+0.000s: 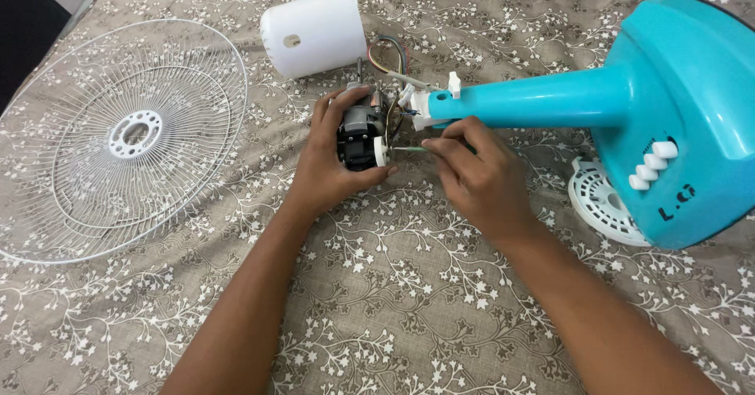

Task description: The person uses a screwdriver to remove screws from the rear housing of a table fan, detaches the housing, and pulls the motor assembly out of the fan neck. The person then removes the motor mounting bracket from the neck.

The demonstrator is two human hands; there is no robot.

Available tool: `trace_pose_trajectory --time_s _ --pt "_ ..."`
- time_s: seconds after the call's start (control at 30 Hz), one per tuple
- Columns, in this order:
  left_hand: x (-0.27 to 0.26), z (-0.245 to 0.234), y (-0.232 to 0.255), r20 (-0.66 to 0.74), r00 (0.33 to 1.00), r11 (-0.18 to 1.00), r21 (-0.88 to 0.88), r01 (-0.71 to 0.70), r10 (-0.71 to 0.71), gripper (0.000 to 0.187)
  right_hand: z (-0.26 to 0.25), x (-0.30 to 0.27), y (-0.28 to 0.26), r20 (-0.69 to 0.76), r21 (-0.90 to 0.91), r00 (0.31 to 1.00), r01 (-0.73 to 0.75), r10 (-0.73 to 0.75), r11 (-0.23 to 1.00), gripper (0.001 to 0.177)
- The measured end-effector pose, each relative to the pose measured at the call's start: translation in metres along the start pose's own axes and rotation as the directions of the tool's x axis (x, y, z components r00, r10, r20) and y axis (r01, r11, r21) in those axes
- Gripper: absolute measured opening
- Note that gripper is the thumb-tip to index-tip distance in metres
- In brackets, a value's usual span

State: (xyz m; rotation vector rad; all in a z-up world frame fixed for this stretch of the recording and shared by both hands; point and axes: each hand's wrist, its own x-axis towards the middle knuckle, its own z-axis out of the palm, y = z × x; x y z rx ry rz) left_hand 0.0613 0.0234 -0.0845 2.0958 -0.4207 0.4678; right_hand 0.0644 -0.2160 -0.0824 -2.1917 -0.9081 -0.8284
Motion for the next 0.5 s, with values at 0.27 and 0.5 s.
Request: trace_pose_trajectory --time_s 0.27,0.5 --pt "-0.0003 0.0005 0.0009 -0.012 1.0 1.0 0.002 -0.01 0.01 0.099 -0.0024 -0.0007 0.0076 0.051 0.08 0.999 0.014 -0.018 0.997 0.016" --pt "0.0002 0.0006 0.0 -0.012 1.0 1.0 0.023 -0.01 0.011 0.1 -0.0004 0.001 0.0001 -0.044 0.003 0.998 0.044 -0.044 0.999 0.021"
